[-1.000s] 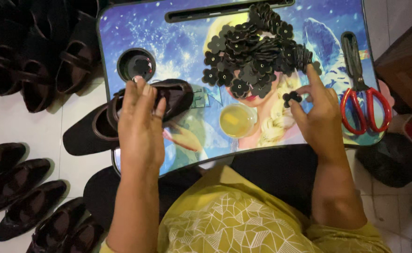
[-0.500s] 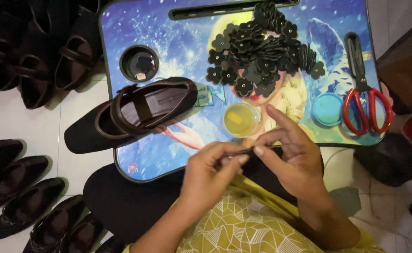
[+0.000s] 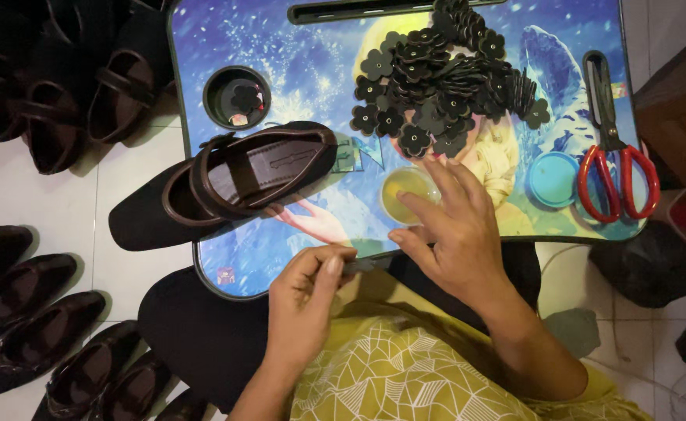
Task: The person sits on the floor with a lap tray, applies glue to black flower-shaped appliqués and presses them onto the straps of black Mary Jane shoes one at a time, setting finished shoes aside with other completed pairs.
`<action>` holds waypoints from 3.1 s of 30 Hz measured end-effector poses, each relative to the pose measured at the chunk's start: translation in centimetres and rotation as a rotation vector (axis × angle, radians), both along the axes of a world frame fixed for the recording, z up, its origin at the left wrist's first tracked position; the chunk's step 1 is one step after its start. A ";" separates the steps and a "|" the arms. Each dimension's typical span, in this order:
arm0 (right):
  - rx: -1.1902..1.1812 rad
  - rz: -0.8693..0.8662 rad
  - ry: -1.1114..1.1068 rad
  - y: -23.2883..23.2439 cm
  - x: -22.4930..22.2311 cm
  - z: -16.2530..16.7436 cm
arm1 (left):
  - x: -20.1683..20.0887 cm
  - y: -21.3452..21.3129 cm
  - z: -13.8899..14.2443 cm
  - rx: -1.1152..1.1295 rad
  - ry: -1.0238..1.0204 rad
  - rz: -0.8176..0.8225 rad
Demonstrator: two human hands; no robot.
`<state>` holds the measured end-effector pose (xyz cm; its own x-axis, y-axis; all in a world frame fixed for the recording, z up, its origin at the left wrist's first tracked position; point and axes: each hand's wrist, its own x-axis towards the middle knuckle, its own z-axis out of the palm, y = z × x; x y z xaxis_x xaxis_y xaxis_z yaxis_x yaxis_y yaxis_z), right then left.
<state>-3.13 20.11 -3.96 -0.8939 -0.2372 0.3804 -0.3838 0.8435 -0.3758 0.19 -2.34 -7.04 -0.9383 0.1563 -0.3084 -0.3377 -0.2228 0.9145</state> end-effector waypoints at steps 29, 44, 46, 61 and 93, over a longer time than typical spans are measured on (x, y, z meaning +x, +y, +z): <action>-0.721 0.143 -0.181 0.2 5.2 5.4 | -0.1 0.7 1.9 0.188 -0.043 0.098; -0.187 0.155 -0.021 -4.1 4.3 4.4 | 0.7 0.7 4.3 0.246 -0.050 0.007; -0.168 0.175 -0.015 -4.1 4.4 4.4 | 0.7 0.6 4.3 0.262 -0.062 0.016; -0.141 0.123 0.074 -4.4 5.1 3.4 | 0.6 0.1 3.4 0.293 -0.071 0.022; -0.027 0.156 0.171 -5.2 5.1 2.8 | 0.4 -0.9 2.6 0.294 -0.098 0.042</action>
